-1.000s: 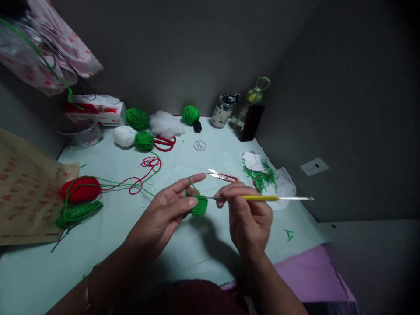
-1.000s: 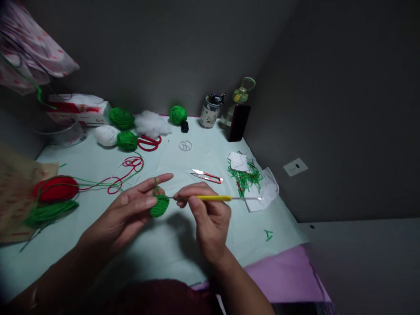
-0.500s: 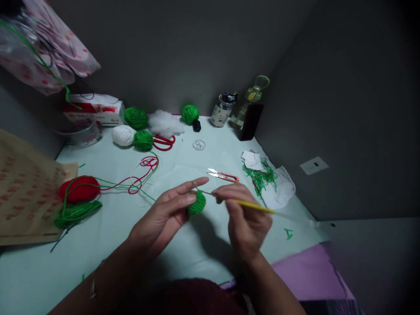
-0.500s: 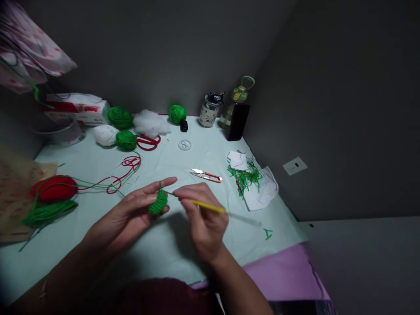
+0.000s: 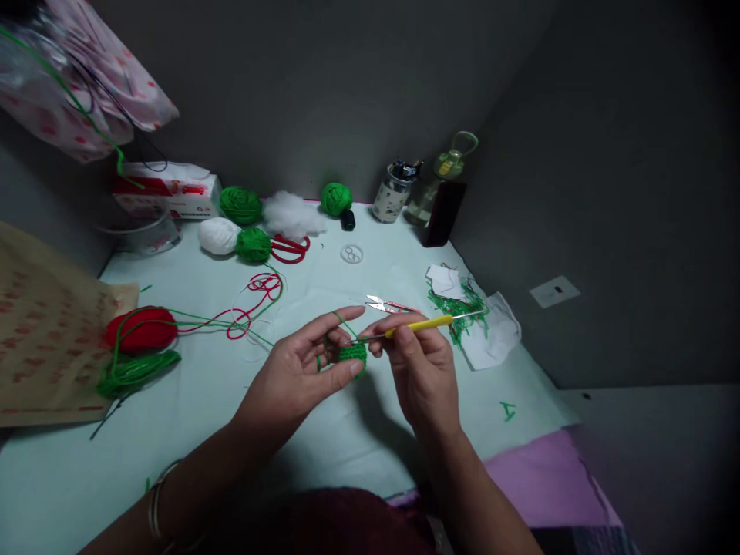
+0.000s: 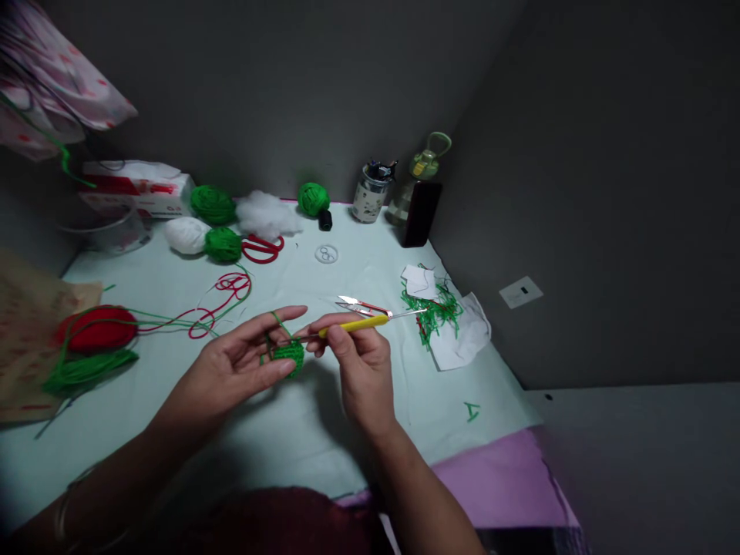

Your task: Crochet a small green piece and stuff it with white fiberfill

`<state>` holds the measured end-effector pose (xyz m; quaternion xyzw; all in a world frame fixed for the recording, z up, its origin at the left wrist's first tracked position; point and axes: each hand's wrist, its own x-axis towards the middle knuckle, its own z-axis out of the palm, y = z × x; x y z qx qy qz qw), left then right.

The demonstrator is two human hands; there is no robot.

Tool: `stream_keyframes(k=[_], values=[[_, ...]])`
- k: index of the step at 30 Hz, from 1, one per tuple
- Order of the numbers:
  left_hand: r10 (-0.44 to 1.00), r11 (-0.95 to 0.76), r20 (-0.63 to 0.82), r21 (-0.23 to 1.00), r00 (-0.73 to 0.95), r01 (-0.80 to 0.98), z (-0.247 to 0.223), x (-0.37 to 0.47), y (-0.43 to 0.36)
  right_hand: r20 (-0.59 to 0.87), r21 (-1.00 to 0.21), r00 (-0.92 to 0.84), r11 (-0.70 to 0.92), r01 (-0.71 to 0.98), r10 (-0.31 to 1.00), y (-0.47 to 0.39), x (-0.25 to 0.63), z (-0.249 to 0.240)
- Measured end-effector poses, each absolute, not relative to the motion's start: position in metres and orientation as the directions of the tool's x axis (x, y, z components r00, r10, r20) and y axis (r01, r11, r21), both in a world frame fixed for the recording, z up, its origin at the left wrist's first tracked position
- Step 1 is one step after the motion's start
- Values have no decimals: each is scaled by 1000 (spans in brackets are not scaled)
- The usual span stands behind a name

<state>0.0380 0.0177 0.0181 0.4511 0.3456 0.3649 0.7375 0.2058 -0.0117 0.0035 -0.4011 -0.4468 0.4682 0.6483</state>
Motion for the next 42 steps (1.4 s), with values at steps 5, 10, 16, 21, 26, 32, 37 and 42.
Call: stream_keyframes(k=[5,10,16,21,26,32,37,42], values=[[863,278,-178,948,473,-152,19,37,21,231,-940,131,256,-225,964,-9,210,6],[880,244,-173,964,442,-107,22,37,20,328,-942,88,333,-53,941,-13,215,11],[923,124,-111,992,368,-12,27,37,17,526,-803,-50,515,300,849,-23,216,20],[931,155,-112,983,347,-100,26,36,15,724,-423,-221,674,606,653,-25,211,17],[864,353,-191,890,466,-290,22,34,17,793,-121,-331,665,737,511,-24,208,8],[849,344,-175,899,499,-271,20,31,20,702,-605,-68,643,470,709,-22,205,11],[875,281,-191,948,444,-147,23,30,19,634,-710,-30,598,371,772,-25,204,16],[873,282,-198,951,446,-130,23,27,21,556,-803,29,528,276,831,-29,203,16]])
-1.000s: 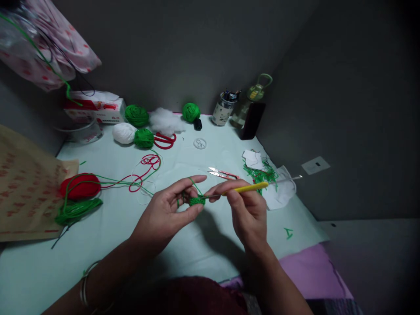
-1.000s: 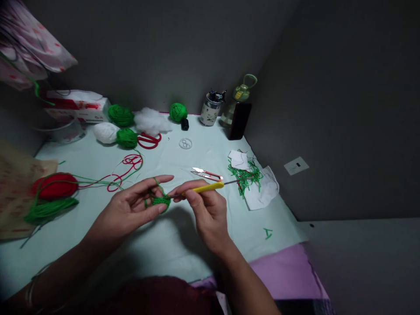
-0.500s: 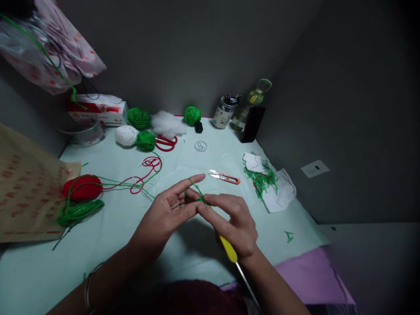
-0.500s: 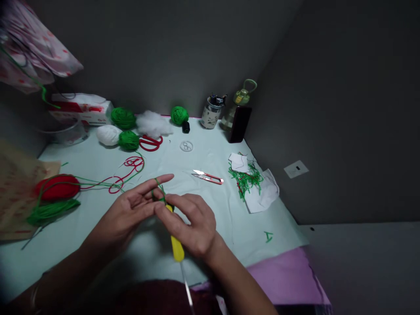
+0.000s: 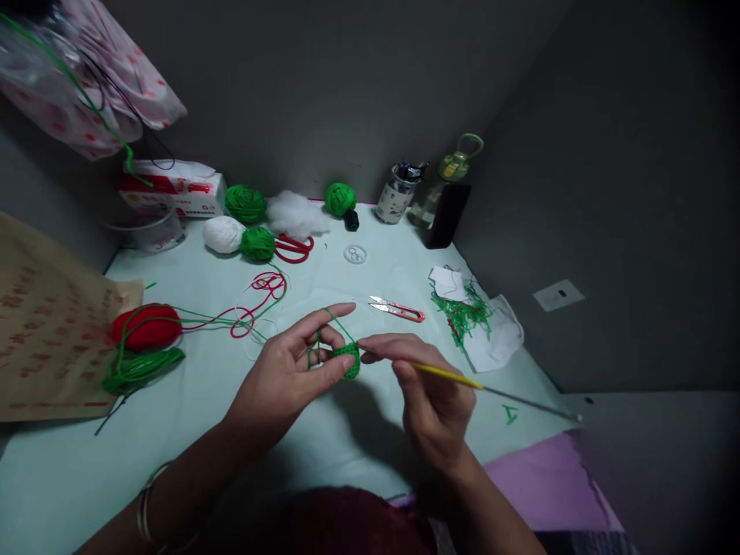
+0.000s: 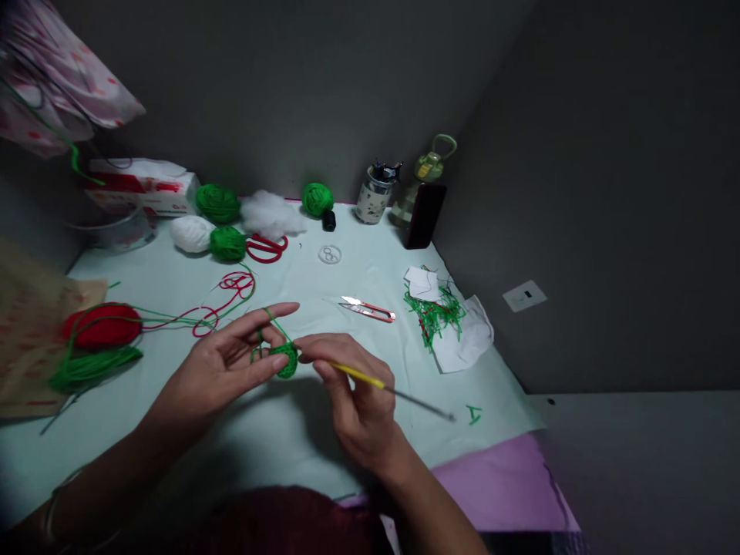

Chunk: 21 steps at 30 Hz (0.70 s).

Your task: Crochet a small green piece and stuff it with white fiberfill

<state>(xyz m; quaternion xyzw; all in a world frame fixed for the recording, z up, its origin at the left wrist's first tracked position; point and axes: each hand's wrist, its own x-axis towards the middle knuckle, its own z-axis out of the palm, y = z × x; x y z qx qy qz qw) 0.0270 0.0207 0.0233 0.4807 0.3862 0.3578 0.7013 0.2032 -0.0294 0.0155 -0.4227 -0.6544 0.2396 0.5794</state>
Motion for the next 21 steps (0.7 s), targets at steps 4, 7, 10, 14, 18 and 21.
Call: stream_keyframes(k=[4,7,10,14,18,21], values=[[881,274,-204,956,427,-108,23,26,22,395,-916,130,401,-21,910,-22,205,12],[884,283,-211,952,418,-119,23,26,22,322,-927,125,339,-162,939,-14,206,8],[885,296,-222,946,410,-128,25,28,22,312,-931,121,328,-160,942,-12,205,6],[905,309,-242,940,349,-147,27,31,19,392,-918,100,396,-30,915,-17,204,7],[922,238,-195,967,335,-94,26,32,19,489,-862,7,482,154,872,-20,208,12],[947,134,-129,991,295,3,25,33,20,583,-745,-108,583,324,805,-22,209,15]])
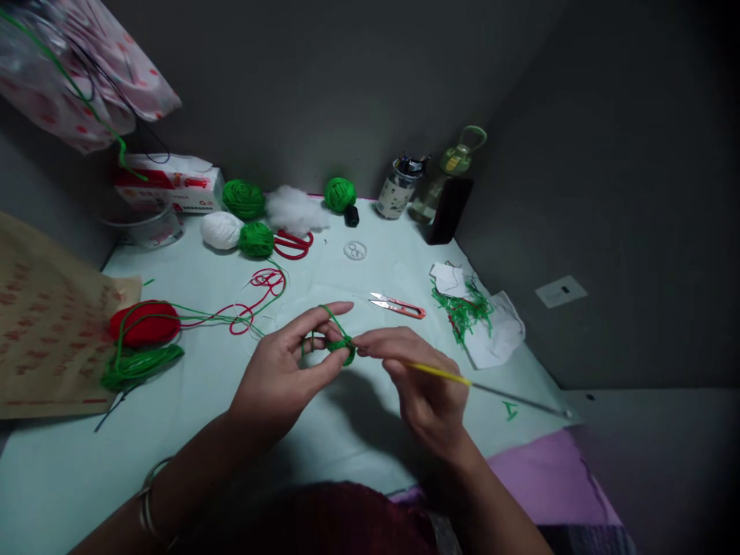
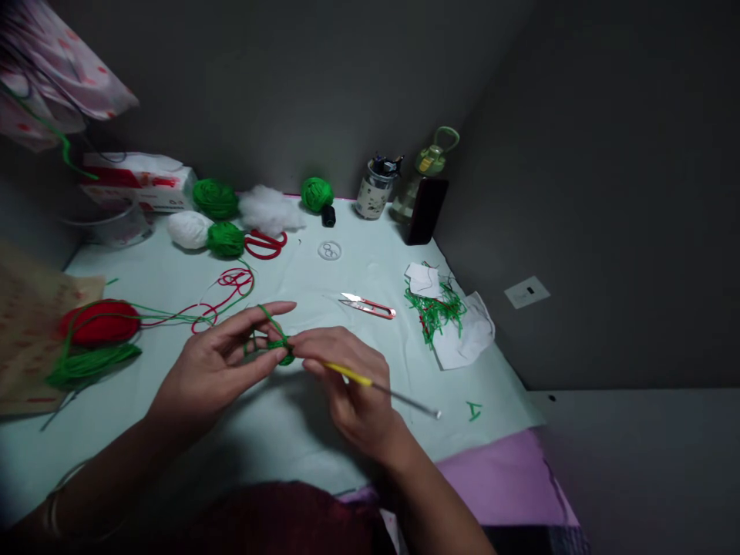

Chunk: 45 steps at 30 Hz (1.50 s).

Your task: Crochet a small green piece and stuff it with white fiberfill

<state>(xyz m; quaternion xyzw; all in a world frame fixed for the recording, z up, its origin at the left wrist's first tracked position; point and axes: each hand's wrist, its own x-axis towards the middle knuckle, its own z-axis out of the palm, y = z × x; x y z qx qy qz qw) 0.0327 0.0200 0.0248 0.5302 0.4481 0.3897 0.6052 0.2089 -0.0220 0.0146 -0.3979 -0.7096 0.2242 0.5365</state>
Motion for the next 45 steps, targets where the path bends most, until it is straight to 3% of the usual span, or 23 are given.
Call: stream_keyframes(k=[5,7,10,12,14,17,19,21,24,26,28,34,41,43,45], values=[[974,2,-28,993,227,117,23,34,19,716,-344,-295,687,640,633,-24,205,11],[976,0,-22,995,216,101,22,35,18,744,-333,-276,696,636,608,-25,205,8],[976,2,-13,999,216,51,21,35,17,745,-443,-205,701,559,635,-24,205,7],[965,84,-84,996,250,13,21,36,18,746,-377,-241,693,615,620,-24,205,8],[932,203,-173,977,317,-64,20,36,19,757,-209,-305,656,725,578,-24,204,7],[849,391,-228,878,478,-276,16,35,19,796,-63,-329,610,790,508,-25,202,5],[774,527,-248,763,583,-374,14,34,19,816,-155,-255,622,768,518,-28,202,4],[738,594,-275,697,616,-401,15,32,21,795,-390,-108,639,663,597,-29,204,5],[773,548,-263,736,578,-398,17,28,23,655,-739,140,590,326,743,-29,206,10],[788,499,-229,780,571,-377,18,28,23,529,-848,208,520,102,823,-27,206,12],[799,451,-201,824,566,-344,18,30,22,452,-886,193,463,-15,871,-24,205,12],[822,390,-192,876,537,-284,20,38,20,405,-902,150,421,-99,902,-17,204,10],[684,586,-113,673,721,-450,21,36,24,215,-874,113,242,-420,970,-14,212,19],[710,543,-109,714,696,-442,20,40,21,230,-877,107,254,-407,967,-16,209,18],[760,457,-123,800,639,-389,19,42,17,320,-906,126,342,-249,939,-18,205,15]])
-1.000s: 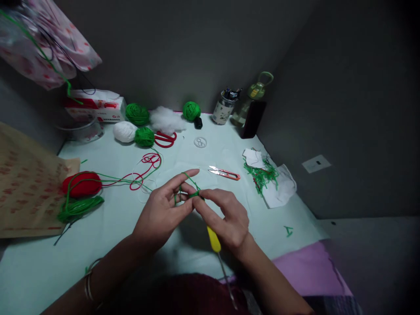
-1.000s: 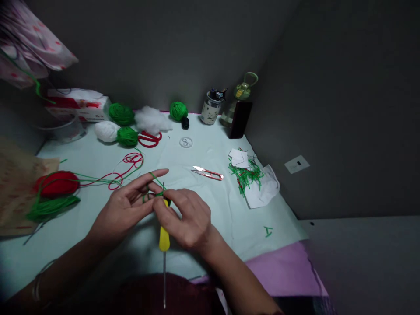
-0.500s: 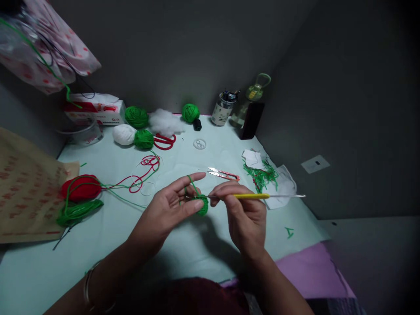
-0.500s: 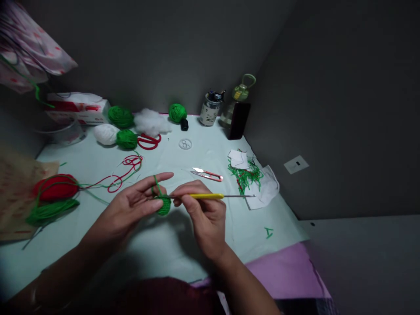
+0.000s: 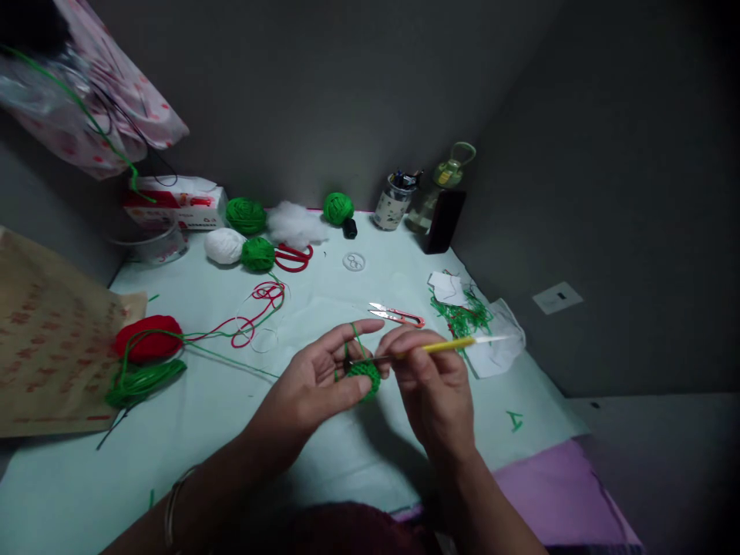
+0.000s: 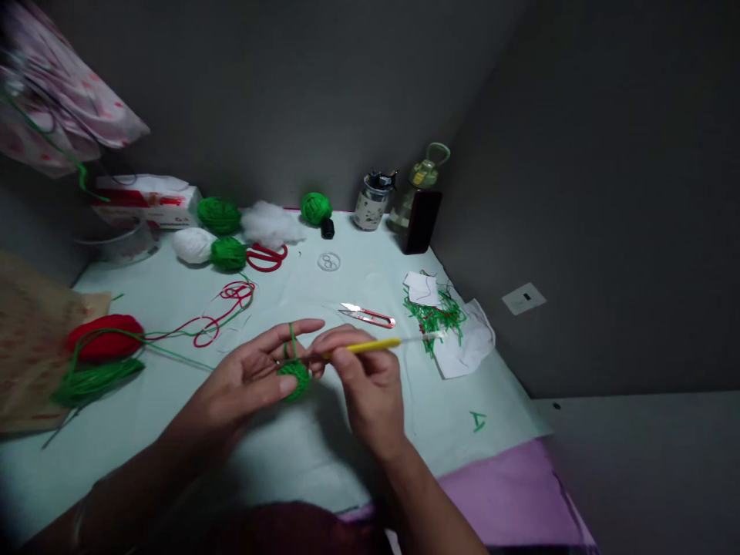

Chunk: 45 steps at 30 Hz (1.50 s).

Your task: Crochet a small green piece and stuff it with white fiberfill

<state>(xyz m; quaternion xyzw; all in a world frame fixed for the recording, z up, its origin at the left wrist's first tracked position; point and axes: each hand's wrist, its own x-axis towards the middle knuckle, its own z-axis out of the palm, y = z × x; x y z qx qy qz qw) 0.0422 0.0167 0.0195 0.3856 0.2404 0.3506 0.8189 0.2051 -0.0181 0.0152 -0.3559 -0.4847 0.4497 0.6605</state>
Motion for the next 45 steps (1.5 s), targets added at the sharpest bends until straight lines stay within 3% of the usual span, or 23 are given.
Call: stream_keyframes(k=[2,4,10,16,20,23,25,28,31,33,35,37,39,42,45], values=[[796,384,-130,863,591,-328,20,42,14,417,-902,141,428,-60,898,-20,202,12],[805,357,-131,887,579,-294,21,39,13,435,-896,170,444,-15,884,-21,202,10],[807,360,-159,896,569,-260,21,32,18,239,-918,191,286,-274,952,-17,203,9],[836,312,-178,932,519,-183,26,30,19,213,-929,145,246,-276,966,-14,205,13],[868,276,-185,951,462,-139,29,28,18,270,-940,114,288,-184,956,-17,209,13],[886,246,-178,963,427,-108,30,29,17,381,-924,115,381,26,917,-23,209,15],[901,229,-171,968,399,-103,29,31,16,504,-850,42,486,203,863,-26,208,14],[917,250,-169,949,362,-192,24,35,13,677,-599,-123,641,479,725,-29,205,11],[852,424,-228,828,470,-367,19,37,12,753,-381,-194,656,651,629,-30,204,8],[779,553,-272,722,564,-415,17,36,13,759,-458,-114,650,607,641,-31,203,9],[754,599,-295,675,587,-430,17,34,15,698,-666,64,613,426,713,-29,202,10],[778,569,-279,692,563,-444,19,33,16,572,-820,193,546,174,797,-27,201,11],[807,512,-245,744,538,-430,20,34,15,472,-879,202,475,38,858,-23,199,12],[857,405,-202,834,475,-376,20,37,12,463,-886,143,455,85,875,-21,196,11],[893,361,-191,845,409,-394,18,42,11,584,-778,79,531,335,808,-24,196,6]])
